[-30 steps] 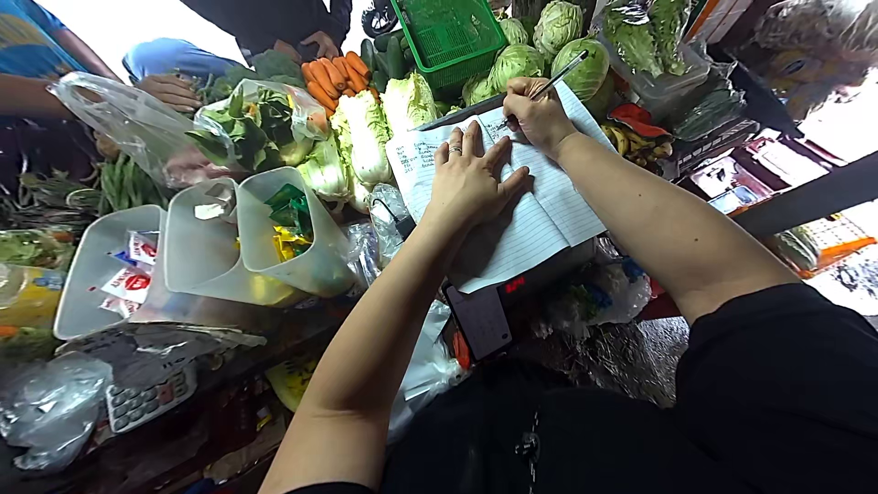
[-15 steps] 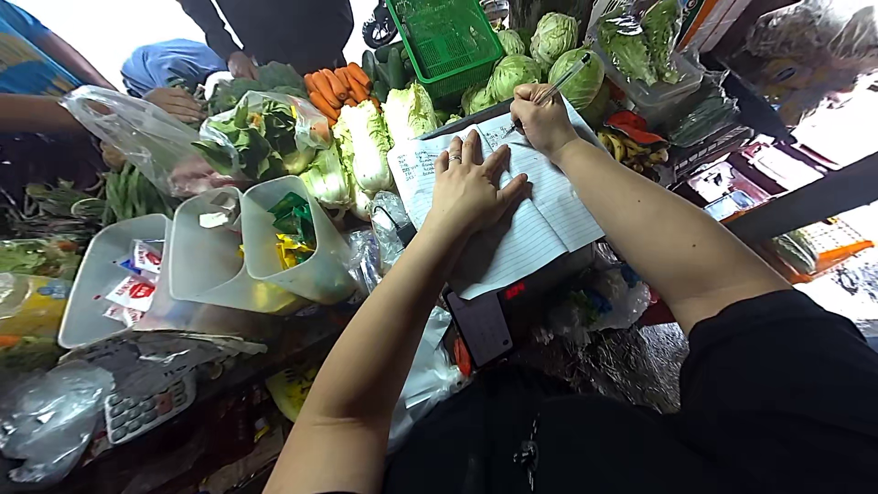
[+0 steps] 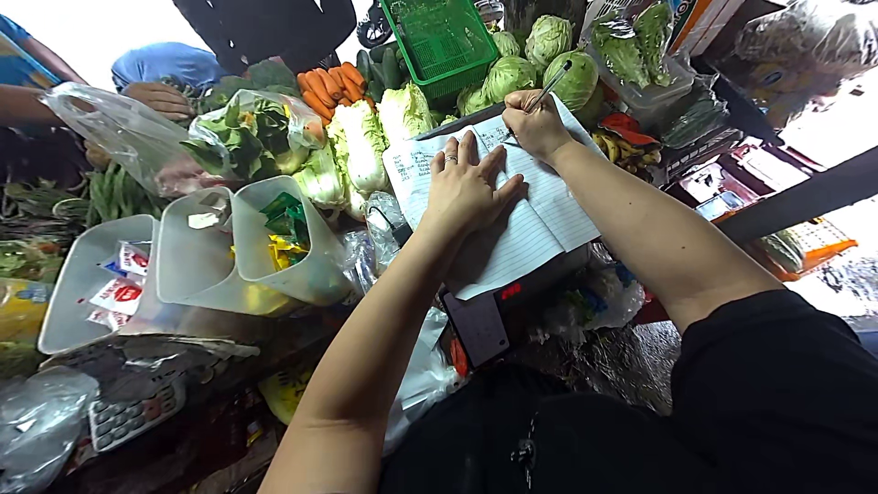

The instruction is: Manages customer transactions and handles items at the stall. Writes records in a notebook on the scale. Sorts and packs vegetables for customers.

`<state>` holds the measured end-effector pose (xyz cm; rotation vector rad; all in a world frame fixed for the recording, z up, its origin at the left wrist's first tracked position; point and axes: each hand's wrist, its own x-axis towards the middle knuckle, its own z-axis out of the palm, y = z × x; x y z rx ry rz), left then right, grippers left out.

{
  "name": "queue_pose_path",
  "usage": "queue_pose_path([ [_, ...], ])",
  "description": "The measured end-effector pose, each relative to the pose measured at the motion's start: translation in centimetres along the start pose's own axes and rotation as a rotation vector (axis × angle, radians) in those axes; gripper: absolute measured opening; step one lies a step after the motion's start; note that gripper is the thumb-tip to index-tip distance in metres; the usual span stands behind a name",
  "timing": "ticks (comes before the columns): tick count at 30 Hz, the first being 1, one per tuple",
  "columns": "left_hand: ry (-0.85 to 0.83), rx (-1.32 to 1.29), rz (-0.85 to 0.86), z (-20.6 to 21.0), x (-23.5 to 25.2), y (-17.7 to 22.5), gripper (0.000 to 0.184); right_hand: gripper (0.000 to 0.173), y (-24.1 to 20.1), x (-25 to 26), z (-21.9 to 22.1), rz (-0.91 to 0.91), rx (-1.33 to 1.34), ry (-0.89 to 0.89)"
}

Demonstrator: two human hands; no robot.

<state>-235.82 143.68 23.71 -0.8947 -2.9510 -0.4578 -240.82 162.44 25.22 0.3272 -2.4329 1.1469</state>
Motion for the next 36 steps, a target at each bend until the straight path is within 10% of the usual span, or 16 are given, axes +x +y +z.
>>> queue_pose_path([
  [36, -0.005, -0.02, -0.006, -0.23, -0.11, 0.11, 0.075, 0.03, -0.14, 0.23, -0.23, 0.062, -0.142, 0.113],
])
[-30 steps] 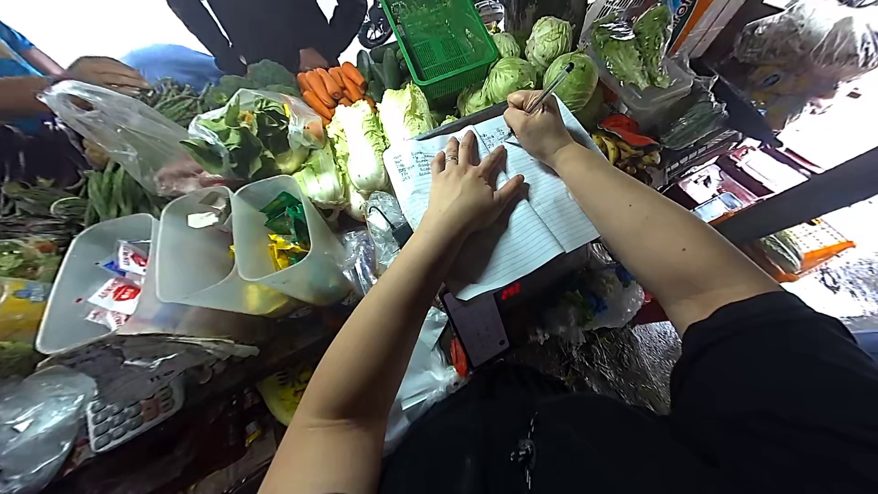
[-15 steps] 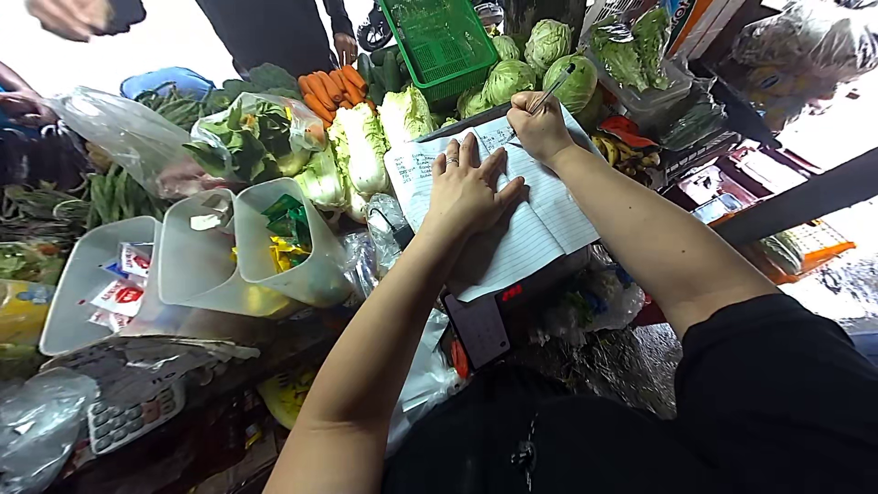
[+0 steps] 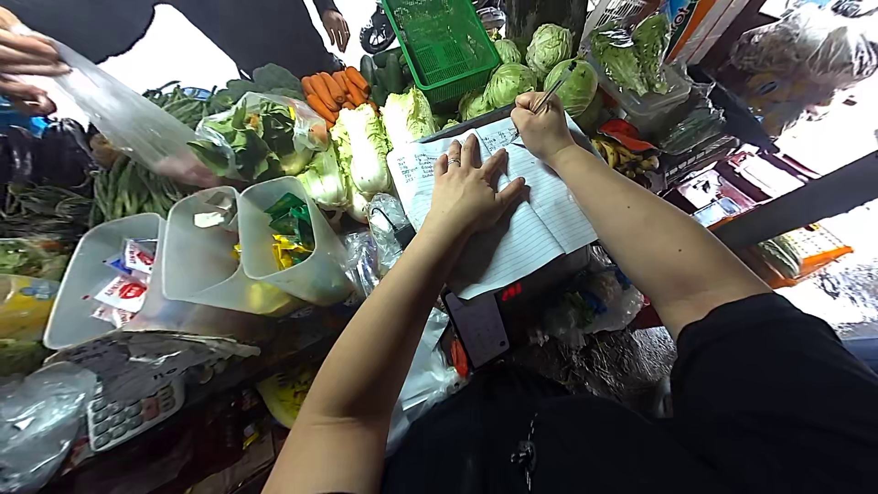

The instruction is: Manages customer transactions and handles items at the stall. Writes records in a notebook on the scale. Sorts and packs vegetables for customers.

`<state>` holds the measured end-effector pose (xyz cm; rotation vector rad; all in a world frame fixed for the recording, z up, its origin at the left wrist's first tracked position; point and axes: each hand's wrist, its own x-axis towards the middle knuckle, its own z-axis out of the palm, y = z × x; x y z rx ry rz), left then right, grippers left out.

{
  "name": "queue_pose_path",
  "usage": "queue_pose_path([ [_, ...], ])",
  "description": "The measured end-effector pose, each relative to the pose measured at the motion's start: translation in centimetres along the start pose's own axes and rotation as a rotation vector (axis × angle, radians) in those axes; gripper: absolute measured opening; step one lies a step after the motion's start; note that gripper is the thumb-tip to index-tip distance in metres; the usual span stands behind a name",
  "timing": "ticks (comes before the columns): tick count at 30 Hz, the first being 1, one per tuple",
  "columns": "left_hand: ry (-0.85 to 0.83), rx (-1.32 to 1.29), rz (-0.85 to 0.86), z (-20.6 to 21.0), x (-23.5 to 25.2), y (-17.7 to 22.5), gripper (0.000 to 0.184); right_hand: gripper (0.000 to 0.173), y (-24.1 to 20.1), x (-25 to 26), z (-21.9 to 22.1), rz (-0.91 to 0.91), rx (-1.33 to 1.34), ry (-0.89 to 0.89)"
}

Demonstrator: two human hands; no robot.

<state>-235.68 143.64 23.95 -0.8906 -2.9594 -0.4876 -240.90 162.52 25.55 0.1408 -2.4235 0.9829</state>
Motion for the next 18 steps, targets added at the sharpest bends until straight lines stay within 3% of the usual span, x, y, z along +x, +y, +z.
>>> queue_pose_path([
  [4, -0.025, -0.008, -0.001, -0.2, 0.3, -0.1, 0.074, 0.019, -0.4, 1.1, -3.1, 0.148, 0.193, 0.195],
  [7, -0.042, -0.088, 0.074, -0.9, -0.3, -0.8, 0.07, 0.038, -0.6, -0.5, -7.8, 0.154, 0.185, 0.2],
  [9, 0.039, -0.14, 0.101, -2.2, -2.5, -1.7, 0.068, 0.052, -0.2, -3.5, -11.4, 0.215, -0.059, 0.112],
  [11, 0.172, -0.119, -0.009, -3.0, -6.8, -2.8, 0.07, 0.057, 1.1, -7.6, -14.3, 0.377, -0.229, -0.027],
  [13, 0.244, -0.191, -0.217, -2.6, -11.1, -4.0, 0.074, 0.054, 2.4, -11.6, -15.5, 0.534, -0.216, -0.116],
  [15, 0.192, -0.442, -0.395, -1.5, -14.3, -4.8, 0.074, 0.038, 3.4, -15.0, -15.2, 0.549, -0.029, -0.086],
  [18, 0.162, -0.945, -0.464, -0.4, -16.5, -3.5, 0.045, 0.026, 2.6, -16.9, -14.2, 0.45, 0.26, 0.064],
])
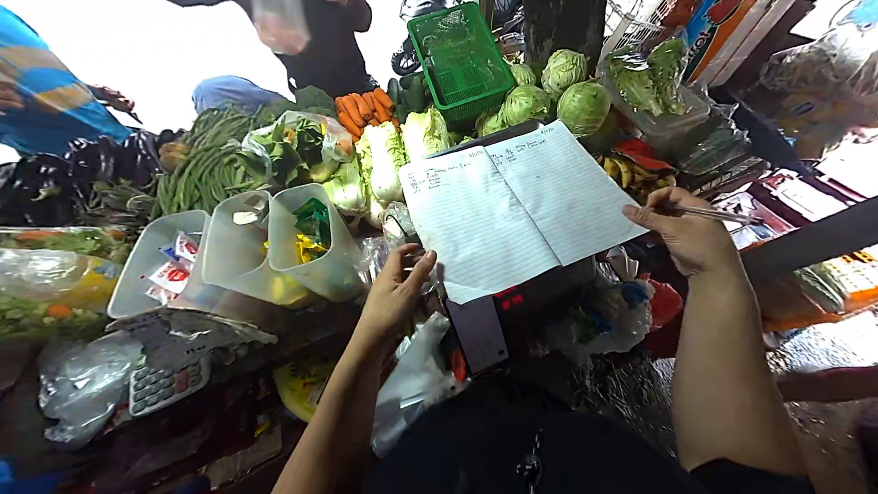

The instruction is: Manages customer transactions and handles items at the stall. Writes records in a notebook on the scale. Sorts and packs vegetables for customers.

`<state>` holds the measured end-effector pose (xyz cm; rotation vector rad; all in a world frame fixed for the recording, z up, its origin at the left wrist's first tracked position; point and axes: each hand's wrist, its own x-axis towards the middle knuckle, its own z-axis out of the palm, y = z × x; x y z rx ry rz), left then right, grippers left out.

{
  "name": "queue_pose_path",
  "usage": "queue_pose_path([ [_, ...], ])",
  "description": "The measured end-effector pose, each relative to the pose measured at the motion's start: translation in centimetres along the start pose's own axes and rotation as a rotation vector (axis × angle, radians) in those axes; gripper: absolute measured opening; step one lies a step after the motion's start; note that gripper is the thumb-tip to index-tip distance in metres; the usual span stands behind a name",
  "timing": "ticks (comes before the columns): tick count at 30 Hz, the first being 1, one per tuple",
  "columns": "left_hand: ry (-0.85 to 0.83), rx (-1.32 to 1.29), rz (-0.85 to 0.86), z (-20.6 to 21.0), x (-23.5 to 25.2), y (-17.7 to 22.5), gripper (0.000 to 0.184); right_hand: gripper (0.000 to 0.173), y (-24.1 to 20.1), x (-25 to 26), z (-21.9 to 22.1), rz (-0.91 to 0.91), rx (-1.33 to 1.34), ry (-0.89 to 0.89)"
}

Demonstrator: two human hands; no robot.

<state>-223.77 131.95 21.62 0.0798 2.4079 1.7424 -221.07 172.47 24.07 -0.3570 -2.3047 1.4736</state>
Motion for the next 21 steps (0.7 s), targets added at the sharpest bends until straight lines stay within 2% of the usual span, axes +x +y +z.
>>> queue_pose_path([
  [2, -0.01, -0.247, 0.008, 1.1, -0.7, 0.2, 0.027, 0.031, -2.0, -0.9, 0.9, -0.182, 0.06, 0.077],
  [5, 0.024, -0.461, 0.044, 1.7, -1.3, 0.8, 0.017, 0.029, -7.7, -2.8, 3.8, -0.545, 0.09, 0.125],
  [8, -0.052, -0.638, 0.105, 1.6, -2.3, 2.7, 0.028, 0.02, -12.8, -6.0, 8.2, -0.834, 0.146, 0.009],
  [10, -0.163, -0.695, 0.172, 1.1, -3.0, 4.6, 0.05, 0.015, -14.0, -7.8, 11.1, -0.957, 0.204, -0.176],
  [12, -0.168, -0.649, 0.192, 0.1, -3.6, 6.7, 0.056, 0.014, -14.2, -8.7, 13.6, -1.026, 0.29, -0.307],
  [13, -0.166, -0.653, 0.202, -0.7, -3.6, 7.7, 0.05, 0.015, -14.2, -8.8, 14.4, -1.043, 0.33, -0.336],
  [15, -0.098, -0.625, 0.221, -2.1, -4.0, 9.4, 0.024, 0.016, -14.1, -8.6, 15.5, -1.057, 0.408, -0.383],
  [16, -0.057, -0.561, 0.235, -2.6, -4.0, 10.0, 0.024, 0.016, -14.1, -8.5, 16.0, -1.06, 0.443, -0.418],
  [19, -0.008, -0.408, 0.359, -4.7, -2.7, 10.5, 0.055, 0.017, -14.5, -8.7, 16.8, -1.098, 0.501, -0.534],
  [21, 0.106, -0.187, 0.447, -6.7, -3.0, 11.3, 0.06, 0.016, -14.8, -9.3, 15.9, -1.143, 0.449, -0.535],
])
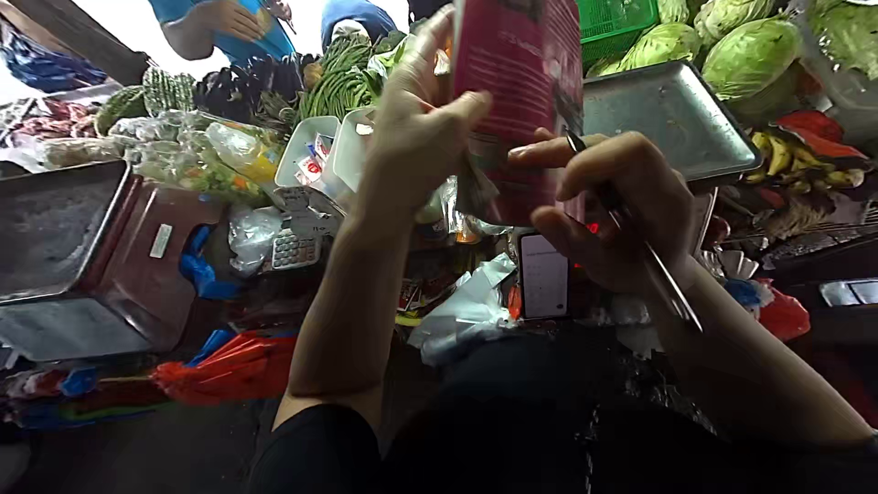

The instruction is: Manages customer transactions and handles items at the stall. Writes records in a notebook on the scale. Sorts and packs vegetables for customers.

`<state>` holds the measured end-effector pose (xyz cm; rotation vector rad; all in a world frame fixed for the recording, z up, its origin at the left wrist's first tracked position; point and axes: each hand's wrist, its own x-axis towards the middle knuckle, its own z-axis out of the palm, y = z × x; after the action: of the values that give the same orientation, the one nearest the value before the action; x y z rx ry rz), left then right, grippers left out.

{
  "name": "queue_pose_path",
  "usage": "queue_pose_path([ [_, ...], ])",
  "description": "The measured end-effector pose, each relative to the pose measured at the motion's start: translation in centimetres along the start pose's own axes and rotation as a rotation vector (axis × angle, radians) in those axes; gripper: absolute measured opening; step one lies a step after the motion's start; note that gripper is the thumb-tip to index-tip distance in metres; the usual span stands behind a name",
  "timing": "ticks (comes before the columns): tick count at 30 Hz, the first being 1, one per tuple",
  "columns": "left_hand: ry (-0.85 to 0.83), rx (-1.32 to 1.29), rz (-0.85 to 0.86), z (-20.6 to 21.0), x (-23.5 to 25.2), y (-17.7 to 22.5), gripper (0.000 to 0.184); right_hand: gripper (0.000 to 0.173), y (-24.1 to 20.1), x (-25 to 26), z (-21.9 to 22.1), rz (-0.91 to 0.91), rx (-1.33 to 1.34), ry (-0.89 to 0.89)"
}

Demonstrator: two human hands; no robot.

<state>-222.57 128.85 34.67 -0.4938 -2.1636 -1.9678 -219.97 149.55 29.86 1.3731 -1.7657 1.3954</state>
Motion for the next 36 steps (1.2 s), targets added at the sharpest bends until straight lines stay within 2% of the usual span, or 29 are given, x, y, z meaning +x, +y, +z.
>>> queue_pose_path([
  [3, 0.113, 0.42, 0.115, -2.1, -0.6, 1.8, 0.055, 0.014, -1.5, -1.9, -1.7, -0.003, -0.15, 0.076],
  [6, 0.145, 0.721, 0.126, -2.1, -0.7, 1.4, 0.056, 0.01, -2.3, -5.5, -4.2, 0.068, -0.248, 0.18],
  [8, 0.105, 0.887, 0.04, -1.3, -0.2, -0.1, 0.064, 0.013, -2.6, -8.2, -5.5, 0.146, -0.289, 0.22],
  [10, 0.042, 1.008, -0.115, 0.4, 0.3, -2.6, 0.074, 0.019, -2.6, -11.0, -6.7, 0.233, -0.309, 0.227],
  [13, -0.072, 1.088, -0.391, 2.6, -0.1, -8.9, 0.084, 0.047, -2.1, -14.9, -8.4, 0.402, -0.334, 0.202],
  [15, -0.104, 1.1, -0.479, 3.3, -0.8, -13.9, 0.085, 0.061, -2.4, -16.9, -9.3, 0.547, -0.429, 0.155],
  [18, -0.087, 1.092, -0.529, 4.2, -1.6, -18.5, 0.082, 0.052, -2.5, -19.8, -10.2, 0.638, -0.665, 0.059],
  [20, -0.049, 1.098, -0.526, 4.5, -1.5, -18.8, 0.08, 0.055, -1.7, -20.8, -10.2, 0.665, -0.739, -0.044],
  [23, -0.009, 1.019, -0.408, 4.3, -1.8, -18.2, 0.074, 0.051, -0.5, -22.0, -9.8, 0.779, -0.782, -0.29],
  [25, -0.027, 0.901, -0.346, 3.9, -2.8, -17.5, 0.079, 0.03, 0.5, -23.0, -9.6, 0.751, -0.827, -0.431],
  [27, -0.038, 0.848, -0.317, 3.3, -4.4, -17.8, 0.093, 0.021, 1.6, -23.0, -8.8, 0.697, -0.87, -0.425],
  [30, -0.131, 0.807, -0.39, 2.3, -6.7, -20.5, 0.119, 0.029, 2.7, -23.3, -7.6, 0.577, -0.902, -0.32],
  [33, -0.09, 0.686, -0.312, 1.4, -8.4, -22.7, 0.127, 0.03, 2.8, -24.3, -7.0, 0.556, -0.863, -0.265],
  [36, -0.138, 0.608, -0.249, 0.1, -9.3, -23.9, 0.121, 0.027, 1.7, -24.5, -6.9, 0.675, -0.782, -0.339],
])
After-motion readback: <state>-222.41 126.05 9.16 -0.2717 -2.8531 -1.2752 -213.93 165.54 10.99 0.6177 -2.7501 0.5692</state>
